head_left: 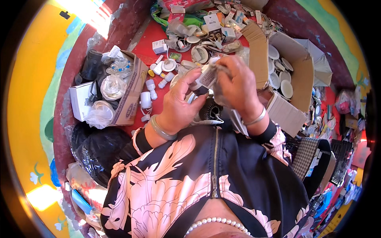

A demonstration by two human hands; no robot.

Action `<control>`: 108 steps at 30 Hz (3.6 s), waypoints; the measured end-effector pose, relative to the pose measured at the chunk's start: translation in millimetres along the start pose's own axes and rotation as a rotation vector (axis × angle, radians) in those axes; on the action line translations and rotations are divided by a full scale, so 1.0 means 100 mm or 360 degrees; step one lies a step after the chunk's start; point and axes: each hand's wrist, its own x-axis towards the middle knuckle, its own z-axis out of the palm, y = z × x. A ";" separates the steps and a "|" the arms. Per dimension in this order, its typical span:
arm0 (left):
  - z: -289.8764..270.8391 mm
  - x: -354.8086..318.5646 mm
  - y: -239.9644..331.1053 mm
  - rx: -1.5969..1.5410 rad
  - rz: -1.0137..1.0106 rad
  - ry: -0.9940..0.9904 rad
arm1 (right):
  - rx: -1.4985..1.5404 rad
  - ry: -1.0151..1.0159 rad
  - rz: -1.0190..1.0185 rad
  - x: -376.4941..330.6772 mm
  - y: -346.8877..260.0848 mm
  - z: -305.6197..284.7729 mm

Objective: The person wipes a series of disassembled electronic lighting fixtures with a cloth by hand and places them into a cardboard box.

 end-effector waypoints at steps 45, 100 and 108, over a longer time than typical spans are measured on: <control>-0.05 0.12 -0.08 -0.1409 -0.0570 0.0298 | 0.0195 -0.0024 -0.0395 -0.12 -0.10 0.36; -0.19 0.02 -0.22 -0.2011 -0.0508 -0.0028 | 0.1794 -0.0111 0.0855 -0.14 0.01 -0.34; -0.13 0.04 -0.20 -0.1780 -0.0373 -0.0109 | 0.0415 0.0035 0.0038 -0.08 -0.11 -0.17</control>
